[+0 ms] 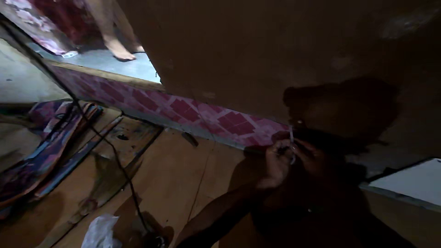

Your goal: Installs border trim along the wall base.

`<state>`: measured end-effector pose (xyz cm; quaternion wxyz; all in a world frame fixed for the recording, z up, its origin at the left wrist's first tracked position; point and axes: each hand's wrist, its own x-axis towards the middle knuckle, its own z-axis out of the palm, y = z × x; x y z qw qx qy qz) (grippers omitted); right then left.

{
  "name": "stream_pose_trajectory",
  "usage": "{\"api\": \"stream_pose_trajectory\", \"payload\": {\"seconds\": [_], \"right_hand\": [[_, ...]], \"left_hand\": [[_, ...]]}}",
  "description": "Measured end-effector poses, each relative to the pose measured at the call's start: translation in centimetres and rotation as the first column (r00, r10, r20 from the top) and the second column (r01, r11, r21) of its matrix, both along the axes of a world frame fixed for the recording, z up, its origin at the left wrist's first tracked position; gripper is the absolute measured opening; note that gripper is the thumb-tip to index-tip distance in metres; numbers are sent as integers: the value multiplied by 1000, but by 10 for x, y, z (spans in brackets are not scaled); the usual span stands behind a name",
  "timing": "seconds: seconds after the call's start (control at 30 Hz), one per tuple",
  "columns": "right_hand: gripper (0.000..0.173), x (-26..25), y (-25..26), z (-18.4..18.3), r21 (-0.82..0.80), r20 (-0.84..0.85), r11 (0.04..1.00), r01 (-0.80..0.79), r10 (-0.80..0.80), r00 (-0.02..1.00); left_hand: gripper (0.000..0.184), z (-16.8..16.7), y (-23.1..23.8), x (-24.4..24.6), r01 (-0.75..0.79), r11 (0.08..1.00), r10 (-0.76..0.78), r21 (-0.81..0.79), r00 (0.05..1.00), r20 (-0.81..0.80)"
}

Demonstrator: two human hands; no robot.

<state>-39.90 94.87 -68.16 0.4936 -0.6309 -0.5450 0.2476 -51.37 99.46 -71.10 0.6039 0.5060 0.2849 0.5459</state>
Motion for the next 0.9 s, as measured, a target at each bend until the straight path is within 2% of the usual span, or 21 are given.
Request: {"api": "stream_pose_trajectory", "payload": {"seconds": [0.1,0.2,0.3,0.37,0.47,0.63,0.8,0.9], "right_hand": [[26,-28,15,2,115,-56,991,68,-61,997],[23,-47,30,5,191,-27,979,64,-60,998],[24,-45,38,12,254,159,966,46,-88,983],[23,-38,40,19,285,285,958,30,-115,952],[23,-36,37,32,234,355,972,3,-88,931],[27,-47,39,42,172,387,983,-65,-7,922],[26,-57,45,51,173,463,980,-99,8,886],[26,-58,53,53,182,514,979,-87,-19,858]], "left_hand": [[14,6,6,-18,-51,997,53,50,998,-29],[20,12,15,-41,-67,995,74,77,993,-93],[26,12,30,-63,-129,991,130,21,976,-177],[28,14,51,-71,-194,976,174,-101,969,-174],[32,18,85,-74,-240,928,209,-285,969,-134],[37,34,109,-66,-300,879,217,-370,944,-250],[37,37,119,-60,-383,853,213,-355,876,-433],[37,38,121,-61,-395,863,219,-316,854,-471]]}}
